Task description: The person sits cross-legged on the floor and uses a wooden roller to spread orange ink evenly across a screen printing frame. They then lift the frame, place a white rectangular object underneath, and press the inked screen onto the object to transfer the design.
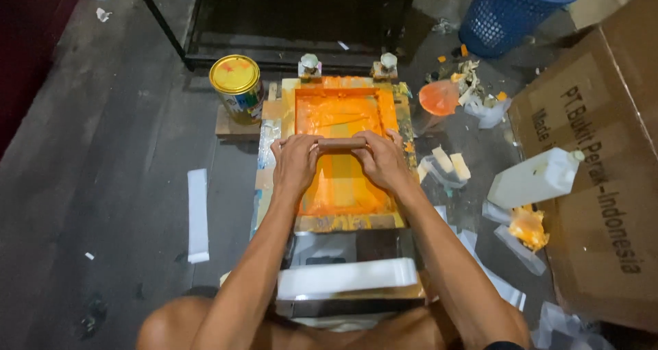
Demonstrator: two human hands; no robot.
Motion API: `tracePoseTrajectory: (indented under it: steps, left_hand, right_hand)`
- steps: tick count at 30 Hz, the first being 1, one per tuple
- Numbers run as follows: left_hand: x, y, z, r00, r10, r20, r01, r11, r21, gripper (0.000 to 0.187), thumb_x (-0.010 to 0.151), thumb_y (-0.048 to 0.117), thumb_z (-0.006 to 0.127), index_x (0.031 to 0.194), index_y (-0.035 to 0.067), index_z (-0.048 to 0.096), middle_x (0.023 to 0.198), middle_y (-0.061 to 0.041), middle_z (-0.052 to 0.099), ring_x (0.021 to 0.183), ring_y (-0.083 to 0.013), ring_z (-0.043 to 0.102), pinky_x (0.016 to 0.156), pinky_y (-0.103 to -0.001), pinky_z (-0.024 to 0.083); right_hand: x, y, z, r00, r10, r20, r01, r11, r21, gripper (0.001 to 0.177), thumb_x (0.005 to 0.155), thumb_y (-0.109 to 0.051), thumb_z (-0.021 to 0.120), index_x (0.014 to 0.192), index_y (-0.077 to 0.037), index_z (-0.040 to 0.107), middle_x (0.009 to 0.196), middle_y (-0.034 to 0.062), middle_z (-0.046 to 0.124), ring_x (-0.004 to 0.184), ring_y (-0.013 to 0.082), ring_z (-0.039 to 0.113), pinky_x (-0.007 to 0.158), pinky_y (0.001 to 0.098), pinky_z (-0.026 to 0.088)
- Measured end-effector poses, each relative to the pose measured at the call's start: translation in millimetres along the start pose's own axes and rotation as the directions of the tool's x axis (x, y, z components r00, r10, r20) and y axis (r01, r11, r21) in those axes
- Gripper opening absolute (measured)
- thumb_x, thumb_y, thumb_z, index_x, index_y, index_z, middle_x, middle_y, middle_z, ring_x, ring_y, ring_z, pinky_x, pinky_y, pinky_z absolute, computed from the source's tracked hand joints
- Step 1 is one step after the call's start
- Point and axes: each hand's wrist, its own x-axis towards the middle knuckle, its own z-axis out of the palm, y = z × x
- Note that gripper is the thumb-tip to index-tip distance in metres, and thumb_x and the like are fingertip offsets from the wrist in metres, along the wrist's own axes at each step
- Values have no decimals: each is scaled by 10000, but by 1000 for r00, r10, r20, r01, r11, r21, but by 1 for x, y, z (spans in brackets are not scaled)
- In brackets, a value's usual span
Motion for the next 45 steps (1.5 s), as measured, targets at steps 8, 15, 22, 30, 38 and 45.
tracePoseTrajectory:
  steps: [8,15,22,30,38,45]
  left_hand:
    - [34,-21,16,1000,-23,-16,24,998,59,199,1006,167,629,1148,271,722,1044,43,752,1173,-191,654,1137,-483,258]
    - [-18,-9,4,1000,29,-5,-29,1000,3,177,997,141,644,1111,241,734,1014,16,752,1157,-203,658,1138,-486,247]
    - [-88,5,-1,996,64,54,-64,998,-1,126,987,200,660,1091,231,723,1023,30,740,1177,-191,640,1125,-500,255]
    - [-111,17,-11,993,104,55,-100,992,-72,114,972,158,676,1064,180,739,1003,-19,753,1178,-233,651,1114,-519,248]
    - [-32,-3,3,999,50,10,-50,998,-23,144,996,195,659,1109,253,726,1060,30,739,1219,-190,629,1115,-502,253]
    - [31,-14,8,999,-39,-6,39,999,10,179,1009,149,649,1113,252,751,1100,13,759,1229,-201,638,1134,-492,247]
  right_hand:
    - [31,19,8,996,81,49,-77,994,-73,143,998,-159,651,1111,-240,683,971,-29,749,1078,216,711,1203,482,205]
    - [-17,-17,-6,998,-33,61,36,997,-65,133,982,-102,666,1062,-205,692,942,22,766,1047,271,728,1199,529,206]
    - [-79,-32,-8,996,-63,68,61,998,31,114,997,-117,681,1057,-210,709,935,12,768,1018,287,730,1196,590,179]
    - [-101,-20,-6,990,-113,83,113,994,6,82,995,-258,715,1072,-238,692,913,-4,759,979,252,736,1188,542,184]
    - [-33,-15,-6,999,-53,11,53,998,-20,71,1017,-219,671,1073,-252,701,975,-33,757,1046,238,714,1189,548,189]
    - [28,27,11,999,41,27,-38,994,-101,93,1025,-270,665,1115,-271,688,1057,-54,750,1123,182,696,1209,485,185]
